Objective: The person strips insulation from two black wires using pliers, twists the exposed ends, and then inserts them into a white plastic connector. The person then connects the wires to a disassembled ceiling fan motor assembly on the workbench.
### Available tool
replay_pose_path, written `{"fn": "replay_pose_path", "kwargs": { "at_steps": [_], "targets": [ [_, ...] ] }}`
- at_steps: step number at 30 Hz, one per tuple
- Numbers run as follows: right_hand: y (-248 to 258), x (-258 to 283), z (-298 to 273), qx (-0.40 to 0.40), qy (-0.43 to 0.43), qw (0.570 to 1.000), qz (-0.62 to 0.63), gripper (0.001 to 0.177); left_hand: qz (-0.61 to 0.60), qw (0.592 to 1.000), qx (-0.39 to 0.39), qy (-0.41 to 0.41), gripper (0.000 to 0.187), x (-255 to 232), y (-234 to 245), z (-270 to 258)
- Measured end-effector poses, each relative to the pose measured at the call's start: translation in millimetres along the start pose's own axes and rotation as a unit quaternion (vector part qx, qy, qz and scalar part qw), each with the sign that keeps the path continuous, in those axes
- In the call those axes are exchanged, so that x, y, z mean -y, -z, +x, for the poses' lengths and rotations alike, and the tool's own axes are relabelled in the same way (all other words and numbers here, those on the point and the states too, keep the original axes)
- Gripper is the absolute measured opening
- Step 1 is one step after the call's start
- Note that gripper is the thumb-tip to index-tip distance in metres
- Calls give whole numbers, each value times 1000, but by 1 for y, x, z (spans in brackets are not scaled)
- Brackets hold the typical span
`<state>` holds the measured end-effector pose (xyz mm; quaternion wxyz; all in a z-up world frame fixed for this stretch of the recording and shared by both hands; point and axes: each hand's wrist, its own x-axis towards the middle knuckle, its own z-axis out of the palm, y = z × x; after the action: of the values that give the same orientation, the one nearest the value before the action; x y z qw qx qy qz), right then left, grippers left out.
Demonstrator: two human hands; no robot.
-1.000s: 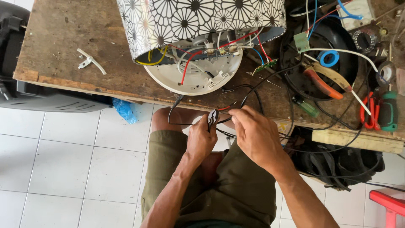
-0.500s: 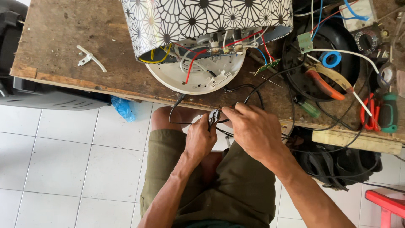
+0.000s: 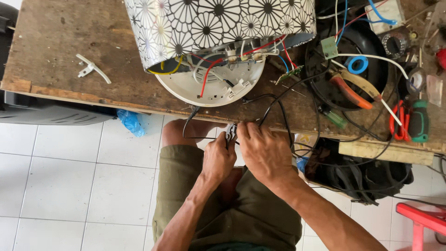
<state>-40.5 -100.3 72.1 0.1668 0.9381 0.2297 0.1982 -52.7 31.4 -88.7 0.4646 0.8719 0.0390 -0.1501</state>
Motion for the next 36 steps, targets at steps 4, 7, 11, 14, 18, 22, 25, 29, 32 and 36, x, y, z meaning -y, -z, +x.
{"fn": "replay_pose_path", "kwargs": {
  "at_steps": [4,7,11,14,18,22,25,29,32,36],
  "targets": [
    [0,-2,2,16,7,999,27,9,-16,998,35,40,29,-15,18,-7],
    [0,-9,9,14,24,1000,14,10,-27,997,47,55,33,-21,24,-5],
    [2,-18,8,-23,16,1000,7,8,-69,997,31,31,38,-48,34,-12],
    [8,-30,14,-29,20,999,-6,8,-72,997,15,8,39,-64,35,-6],
    [6,-32,21,-23,43,998,-29,12,-72,997,21,11,34,-61,31,-4],
    [7,-30,28,-15,51,998,-27,10,-99,995,8,2,28,-63,34,-3],
    [0,-18,20,-36,41,997,-50,12,-118,993,16,-4,28,-68,37,-8],
    [-7,4,18,-76,-23,992,-99,9,-139,990,21,-13,32,-69,44,-11],
    [-19,-2,-5,-53,-98,993,35,15,-142,989,18,-27,31,-91,56,-10],
    [-19,-7,-10,-19,-203,965,166,10,-145,989,24,-24,37,-68,46,2]
  ]
}}
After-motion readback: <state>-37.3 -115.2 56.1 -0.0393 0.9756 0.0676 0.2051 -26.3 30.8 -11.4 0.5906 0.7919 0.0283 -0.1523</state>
